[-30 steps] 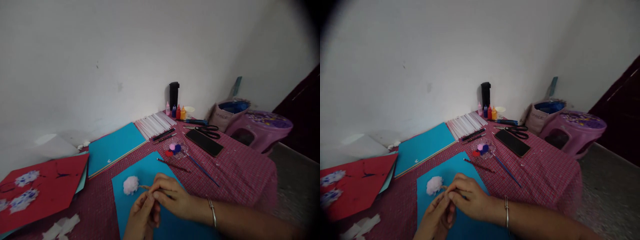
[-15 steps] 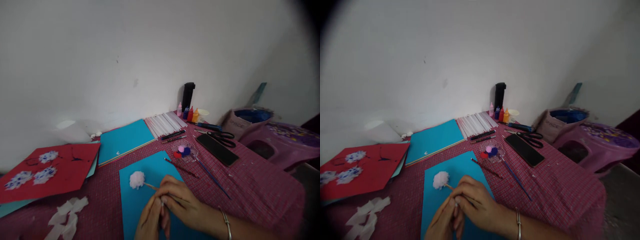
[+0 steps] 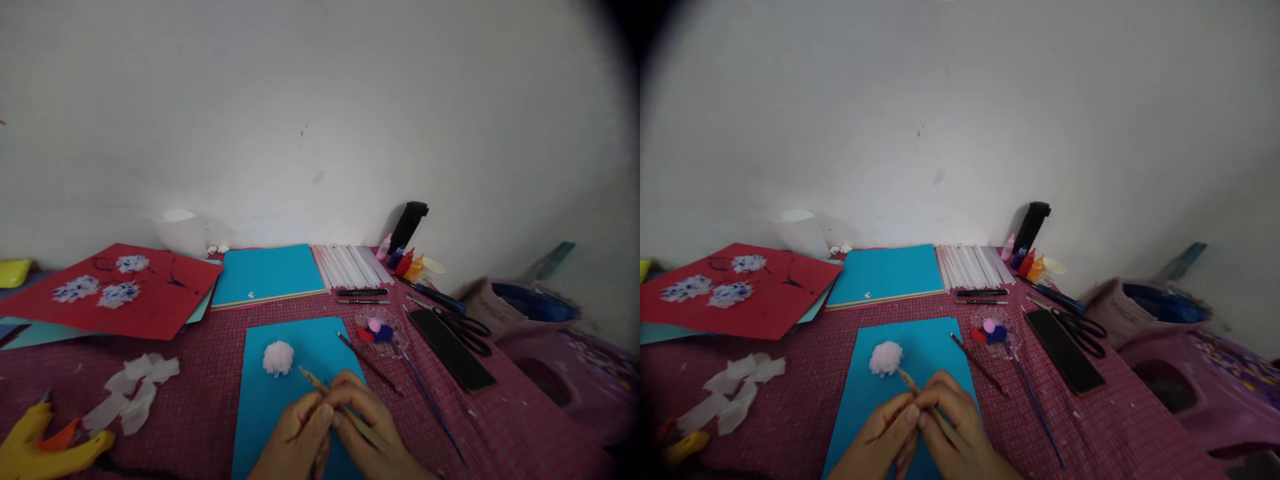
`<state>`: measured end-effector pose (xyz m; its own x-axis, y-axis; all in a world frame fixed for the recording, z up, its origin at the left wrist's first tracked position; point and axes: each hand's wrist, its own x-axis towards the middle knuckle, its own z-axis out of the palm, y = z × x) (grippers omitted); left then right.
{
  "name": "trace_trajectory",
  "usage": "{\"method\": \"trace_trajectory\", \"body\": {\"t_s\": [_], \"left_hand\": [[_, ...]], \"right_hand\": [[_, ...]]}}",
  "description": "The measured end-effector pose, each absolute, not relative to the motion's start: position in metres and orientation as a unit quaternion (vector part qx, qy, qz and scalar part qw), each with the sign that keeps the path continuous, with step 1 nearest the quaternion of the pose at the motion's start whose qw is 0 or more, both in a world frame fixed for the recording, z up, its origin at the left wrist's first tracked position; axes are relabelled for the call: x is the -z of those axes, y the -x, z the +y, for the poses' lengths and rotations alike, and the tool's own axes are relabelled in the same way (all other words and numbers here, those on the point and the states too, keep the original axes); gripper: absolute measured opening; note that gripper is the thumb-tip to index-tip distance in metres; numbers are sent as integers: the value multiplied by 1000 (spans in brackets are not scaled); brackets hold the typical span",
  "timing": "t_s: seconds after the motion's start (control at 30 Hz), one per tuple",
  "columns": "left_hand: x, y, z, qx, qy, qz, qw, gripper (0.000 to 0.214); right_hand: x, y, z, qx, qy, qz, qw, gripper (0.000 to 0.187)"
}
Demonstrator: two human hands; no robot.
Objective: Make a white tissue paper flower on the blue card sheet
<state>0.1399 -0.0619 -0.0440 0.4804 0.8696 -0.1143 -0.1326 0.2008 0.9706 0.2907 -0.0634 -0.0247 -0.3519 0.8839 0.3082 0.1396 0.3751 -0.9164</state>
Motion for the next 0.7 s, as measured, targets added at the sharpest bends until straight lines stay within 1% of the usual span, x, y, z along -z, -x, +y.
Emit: {"method": "trace_trajectory", "body": {"t_s": [0.17, 0.27, 0.33, 0.43, 0.57, 0.67, 0.7], "left_hand": [[29, -139, -64, -344, -531, 387, 671, 49], [20, -141, -64, -347, -550, 398, 648, 49], [17, -143, -65, -356, -563, 399, 630, 49], [18, -145, -68, -354, -569, 387, 634, 47], [23, -150, -69, -324, -546, 397, 663, 44], [10, -144, -67, -289, -552, 399, 673, 41], [3, -136, -65, -273, -567, 407, 662, 38]], "right_hand": [[30, -293, -64, -431, 353, -699, 448, 16], [33, -292, -64, -438, 349, -677, 478, 17], [32, -290, -63, -439, 339, -664, 502, 21], [31, -288, -61, -442, 326, -656, 518, 24], [30, -288, -58, -450, 338, -644, 518, 24], [30, -289, -57, -439, 361, -651, 503, 25], [29, -289, -57, -432, 369, -655, 498, 25]]}}
